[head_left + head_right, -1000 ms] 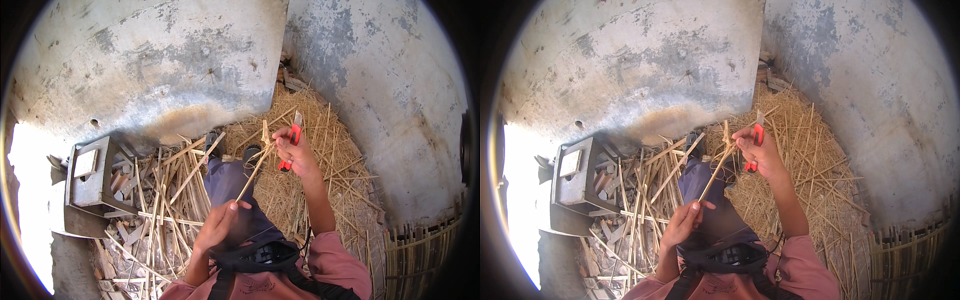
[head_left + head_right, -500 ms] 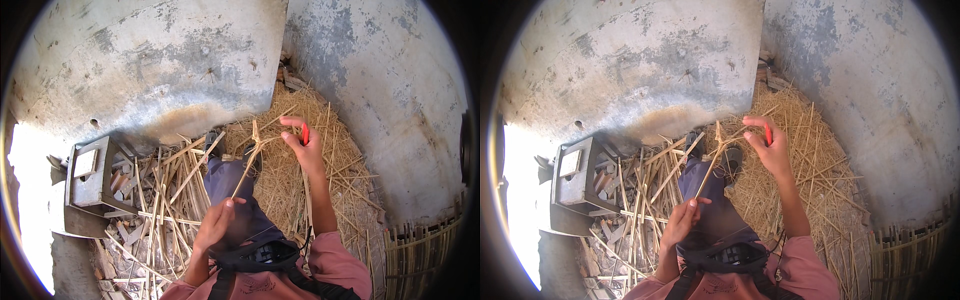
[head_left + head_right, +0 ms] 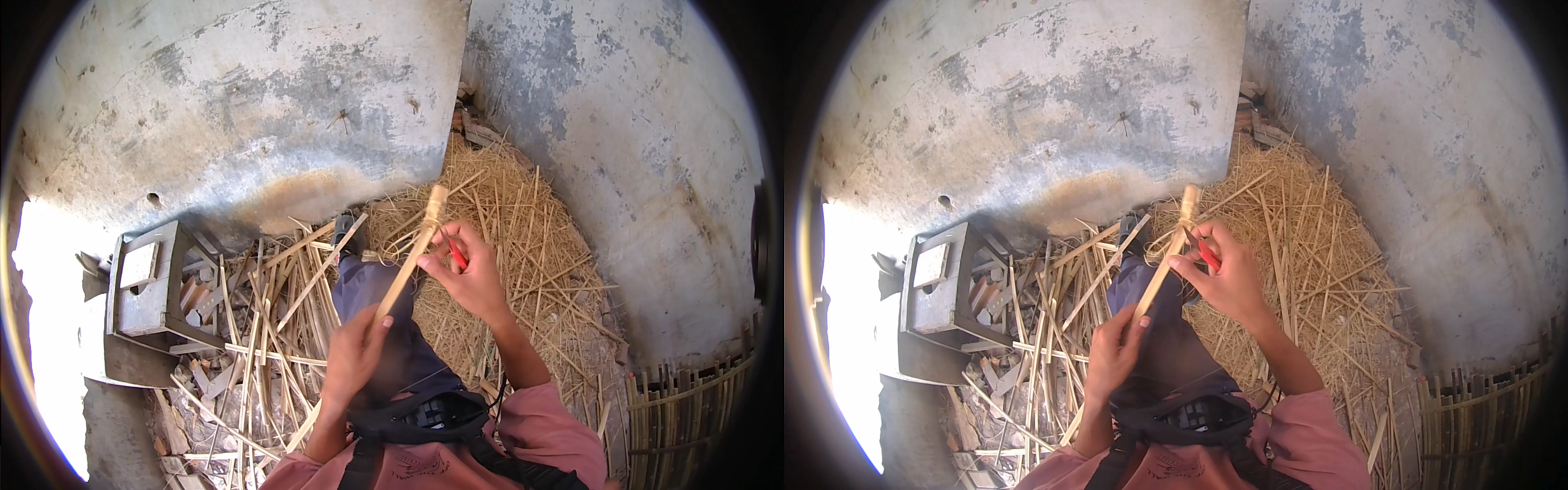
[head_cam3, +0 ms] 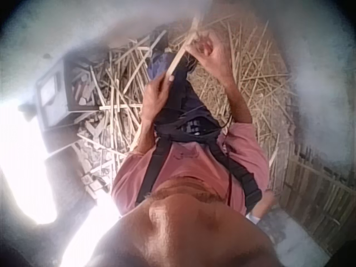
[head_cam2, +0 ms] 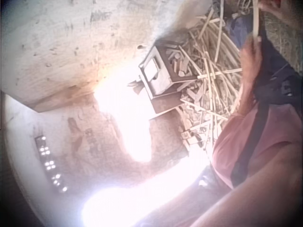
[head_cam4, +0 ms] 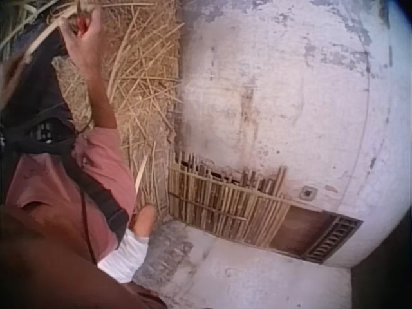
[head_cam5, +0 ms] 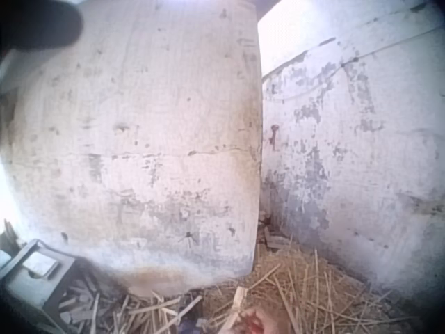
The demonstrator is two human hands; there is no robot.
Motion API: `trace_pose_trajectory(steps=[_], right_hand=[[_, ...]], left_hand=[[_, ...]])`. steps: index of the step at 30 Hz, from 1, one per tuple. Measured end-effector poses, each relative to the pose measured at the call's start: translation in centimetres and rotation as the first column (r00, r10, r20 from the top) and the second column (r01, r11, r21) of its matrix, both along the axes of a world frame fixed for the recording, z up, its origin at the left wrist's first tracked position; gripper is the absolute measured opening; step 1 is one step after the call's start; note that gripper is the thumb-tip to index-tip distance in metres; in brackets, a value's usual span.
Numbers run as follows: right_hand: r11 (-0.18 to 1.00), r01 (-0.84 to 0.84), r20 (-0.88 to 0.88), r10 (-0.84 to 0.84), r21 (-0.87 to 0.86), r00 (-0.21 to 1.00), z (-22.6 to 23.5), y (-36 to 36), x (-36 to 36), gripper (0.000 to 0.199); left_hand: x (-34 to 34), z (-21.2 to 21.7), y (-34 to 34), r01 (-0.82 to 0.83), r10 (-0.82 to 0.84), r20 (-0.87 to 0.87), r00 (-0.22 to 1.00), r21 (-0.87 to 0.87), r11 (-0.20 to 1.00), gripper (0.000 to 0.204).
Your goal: The person strips thin layers from a bamboo slat using a utility knife while holding it over a floor covered in wood shavings.
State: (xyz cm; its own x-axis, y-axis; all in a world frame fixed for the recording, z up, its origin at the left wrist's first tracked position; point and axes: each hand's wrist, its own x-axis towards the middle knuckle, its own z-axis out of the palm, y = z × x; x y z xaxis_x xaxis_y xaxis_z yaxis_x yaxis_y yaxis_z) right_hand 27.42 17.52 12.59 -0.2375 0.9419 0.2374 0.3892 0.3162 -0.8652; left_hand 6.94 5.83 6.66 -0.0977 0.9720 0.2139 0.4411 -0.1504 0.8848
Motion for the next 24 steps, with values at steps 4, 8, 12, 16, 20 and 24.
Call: trace_pose_trajectory(steps=[4, 8, 12, 16, 20, 24], right_hand=[[0.997, -0.077, -0.454, 0.074, 0.012, 0.888, -3.3, 1.5, -0.5, 0.031], [0.998, -0.058, -0.556, 0.067, 0.034, 0.828, -3.2, 2.7, 0.0, 0.031], [1.0, -0.017, -0.542, 0.005, -0.017, 0.84, -2.6, 3.1, 0.4, 0.028], [0.999, 0.038, -0.534, -0.016, 0.031, 0.846, -3.3, 3.3, 0.6, 0.026], [0.986, 0.004, -0.318, 0.049, 0.166, 0.947, -3.7, 2.7, 1.2, 0.026], [0.964, -0.159, -0.075, 0.179, 0.213, 0.981, -3.3, 1.2, 1.3, 0.032]], left_hand=[[0.7, 0.7, 0.2, -0.007, 0.008, -0.047, 0.999, 0.03, 1.0, 0.039], [0.6, 1.1, -0.2, -0.054, 0.056, 0.03, 0.998, -0.042, 0.998, 0.045], [-0.9, 0.1, -0.4, 0.005, -0.002, 0.037, 0.999, -0.065, 0.998, 0.036], [-1.6, -0.2, -0.7, 0.041, -0.039, 0.029, 0.999, -0.079, 0.996, 0.025], [-1.2, 0.1, -0.6, -0.001, 0.006, 0.073, 0.997, -0.068, 0.998, 0.019], [-1.0, 0.5, -0.5, -0.004, 0.018, 0.121, 0.992, -0.117, 0.993, 0.022]])
